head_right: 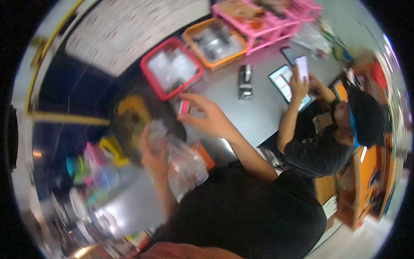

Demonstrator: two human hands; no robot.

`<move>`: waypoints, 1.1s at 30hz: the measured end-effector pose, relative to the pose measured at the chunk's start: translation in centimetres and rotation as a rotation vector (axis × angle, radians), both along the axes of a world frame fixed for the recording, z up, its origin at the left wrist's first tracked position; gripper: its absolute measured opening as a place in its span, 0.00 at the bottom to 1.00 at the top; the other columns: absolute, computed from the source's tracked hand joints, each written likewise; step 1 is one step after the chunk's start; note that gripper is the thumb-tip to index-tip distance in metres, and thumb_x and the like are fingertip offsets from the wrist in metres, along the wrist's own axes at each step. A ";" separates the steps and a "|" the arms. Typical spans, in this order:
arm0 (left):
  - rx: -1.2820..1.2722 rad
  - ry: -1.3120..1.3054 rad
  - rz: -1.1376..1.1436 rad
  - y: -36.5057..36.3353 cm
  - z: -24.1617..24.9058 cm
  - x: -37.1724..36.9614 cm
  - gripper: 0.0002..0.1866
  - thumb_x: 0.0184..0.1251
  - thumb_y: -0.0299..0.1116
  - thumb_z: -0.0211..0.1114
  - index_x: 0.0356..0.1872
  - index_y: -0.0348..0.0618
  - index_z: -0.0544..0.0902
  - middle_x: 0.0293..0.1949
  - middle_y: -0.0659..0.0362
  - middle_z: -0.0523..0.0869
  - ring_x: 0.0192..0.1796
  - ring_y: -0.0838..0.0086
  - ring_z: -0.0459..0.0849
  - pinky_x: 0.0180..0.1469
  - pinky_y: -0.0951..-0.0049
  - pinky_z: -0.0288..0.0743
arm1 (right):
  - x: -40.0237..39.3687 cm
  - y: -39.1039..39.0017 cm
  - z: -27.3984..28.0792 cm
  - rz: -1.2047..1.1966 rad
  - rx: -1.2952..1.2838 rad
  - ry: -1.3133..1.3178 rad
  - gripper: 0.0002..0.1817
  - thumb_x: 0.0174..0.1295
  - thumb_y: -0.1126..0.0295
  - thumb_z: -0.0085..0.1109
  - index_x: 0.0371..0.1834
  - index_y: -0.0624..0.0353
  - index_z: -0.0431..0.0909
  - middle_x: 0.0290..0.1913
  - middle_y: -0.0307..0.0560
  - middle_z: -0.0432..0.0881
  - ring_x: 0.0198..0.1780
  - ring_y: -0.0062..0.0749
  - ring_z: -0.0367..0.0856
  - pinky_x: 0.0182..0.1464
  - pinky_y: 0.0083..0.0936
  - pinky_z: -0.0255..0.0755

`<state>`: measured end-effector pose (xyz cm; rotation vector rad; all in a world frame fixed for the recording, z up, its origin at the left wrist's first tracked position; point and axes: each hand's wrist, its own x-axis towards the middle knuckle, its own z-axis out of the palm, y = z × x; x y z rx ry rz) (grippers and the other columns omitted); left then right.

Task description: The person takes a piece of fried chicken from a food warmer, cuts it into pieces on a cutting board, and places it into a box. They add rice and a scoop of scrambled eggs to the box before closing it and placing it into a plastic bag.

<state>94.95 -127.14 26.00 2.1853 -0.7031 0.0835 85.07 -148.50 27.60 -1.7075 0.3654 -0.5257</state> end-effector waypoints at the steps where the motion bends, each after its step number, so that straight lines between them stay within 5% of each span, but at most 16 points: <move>1: -0.024 0.031 -0.079 0.3 -0.2 -0.1 0.33 0.66 0.33 0.74 0.72 0.44 0.73 0.65 0.48 0.83 0.50 0.60 0.88 0.55 0.65 0.80 | 0.1 2.0 0.0 0.075 0.022 0.024 0.32 0.67 0.65 0.70 0.73 0.61 0.71 0.55 0.46 0.86 0.58 0.31 0.82 0.64 0.31 0.73; 2: -0.030 0.223 -0.126 0.2 1.6 -0.7 0.35 0.63 0.32 0.75 0.73 0.46 0.73 0.64 0.48 0.83 0.44 0.66 0.86 0.50 0.65 0.80 | 0.2 3.3 0.2 0.176 -0.047 0.054 0.35 0.66 0.68 0.70 0.75 0.60 0.67 0.53 0.46 0.86 0.57 0.30 0.83 0.63 0.30 0.74; 3: -0.043 0.219 -0.136 -0.2 2.1 -0.8 0.40 0.58 0.32 0.79 0.74 0.50 0.73 0.50 0.55 0.88 0.37 0.73 0.81 0.43 0.69 0.79 | -0.1 4.0 -0.1 0.240 -0.084 0.072 0.37 0.66 0.70 0.70 0.77 0.60 0.65 0.52 0.46 0.86 0.56 0.29 0.83 0.62 0.30 0.75; 7: -0.170 0.169 -0.269 1.5 4.6 -0.6 0.42 0.51 0.25 0.77 0.73 0.50 0.74 0.51 0.57 0.87 0.38 0.74 0.80 0.47 0.72 0.78 | -1.3 4.2 -3.1 0.291 0.209 0.261 0.35 0.67 0.82 0.63 0.77 0.62 0.63 0.43 0.43 0.85 0.48 0.24 0.84 0.54 0.23 0.77; 10: -0.190 0.037 -0.213 4.8 3.9 1.3 0.42 0.53 0.24 0.76 0.73 0.50 0.74 0.53 0.57 0.87 0.40 0.74 0.81 0.50 0.72 0.78 | -3.5 3.1 -3.8 0.104 0.251 0.146 0.30 0.68 0.79 0.61 0.74 0.61 0.69 0.47 0.42 0.85 0.49 0.21 0.81 0.52 0.20 0.74; 15: -0.179 -0.034 -0.184 6.0 3.6 1.5 0.40 0.54 0.26 0.75 0.73 0.48 0.74 0.52 0.56 0.85 0.45 0.69 0.82 0.54 0.69 0.78 | -5.7 2.5 -3.2 0.203 0.287 0.167 0.15 0.73 0.75 0.57 0.60 0.63 0.80 0.46 0.35 0.83 0.49 0.18 0.77 0.55 0.20 0.71; 19: 0.214 -0.275 -0.187 5.7 3.1 0.5 0.39 0.50 0.38 0.79 0.70 0.56 0.79 0.53 0.56 0.84 0.56 0.61 0.80 0.68 0.52 0.64 | -6.9 2.4 -2.8 0.331 0.214 0.133 0.08 0.74 0.72 0.53 0.47 0.63 0.80 0.42 0.33 0.79 0.46 0.18 0.73 0.52 0.20 0.68; 22: 0.249 -0.333 -0.321 4.8 4.1 1.0 0.33 0.49 0.42 0.80 0.62 0.61 0.85 0.57 0.59 0.84 0.68 0.62 0.75 0.76 0.36 0.43 | -7.6 1.4 -1.9 0.400 0.141 0.121 0.08 0.75 0.70 0.51 0.44 0.63 0.78 0.41 0.33 0.77 0.45 0.18 0.71 0.51 0.19 0.66; 24: 0.170 -0.249 -0.628 4.2 4.6 1.2 0.26 0.56 0.35 0.76 0.59 0.57 0.86 0.59 0.62 0.85 0.72 0.64 0.74 0.80 0.36 0.39 | -7.3 0.5 -1.7 0.442 0.133 0.130 0.09 0.75 0.69 0.50 0.43 0.63 0.77 0.40 0.33 0.76 0.45 0.18 0.71 0.50 0.19 0.66; 26: 0.070 -0.019 -0.696 3.6 5.0 0.7 0.17 0.62 0.31 0.71 0.54 0.54 0.88 0.54 0.64 0.89 0.70 0.62 0.78 0.82 0.46 0.46 | -7.2 -0.8 -1.8 0.352 0.030 0.059 0.10 0.74 0.67 0.52 0.42 0.63 0.77 0.39 0.34 0.75 0.45 0.20 0.71 0.50 0.21 0.67; 28: 0.007 0.258 -0.713 3.5 6.3 0.5 0.11 0.69 0.34 0.68 0.49 0.48 0.89 0.44 0.59 0.92 0.60 0.64 0.87 0.72 0.63 0.69 | -6.9 -1.4 -0.8 0.143 0.002 0.117 0.11 0.73 0.64 0.54 0.42 0.63 0.77 0.38 0.35 0.74 0.44 0.21 0.71 0.48 0.23 0.68; 29: -0.028 0.460 -0.655 3.0 7.0 0.0 0.11 0.73 0.37 0.67 0.46 0.42 0.89 0.38 0.59 0.92 0.49 0.73 0.89 0.54 0.76 0.79 | -6.2 -2.7 -0.7 0.138 -0.093 0.119 0.12 0.73 0.63 0.56 0.42 0.63 0.77 0.38 0.36 0.75 0.43 0.21 0.71 0.47 0.23 0.69; 31: -0.105 0.489 -0.584 2.0 6.3 -0.2 0.11 0.72 0.37 0.68 0.45 0.40 0.89 0.38 0.59 0.91 0.46 0.77 0.88 0.50 0.76 0.79 | -5.9 -2.8 0.3 0.156 -0.181 0.139 0.13 0.73 0.62 0.58 0.42 0.63 0.77 0.37 0.37 0.76 0.42 0.21 0.72 0.47 0.23 0.69; 33: -0.197 0.499 -0.501 0.5 4.8 0.2 0.12 0.71 0.37 0.70 0.44 0.38 0.88 0.37 0.60 0.90 0.42 0.81 0.87 0.45 0.77 0.79 | -5.2 -1.6 2.8 -0.484 -1.177 0.064 0.13 0.72 0.62 0.62 0.44 0.64 0.78 0.37 0.40 0.79 0.42 0.21 0.75 0.47 0.22 0.69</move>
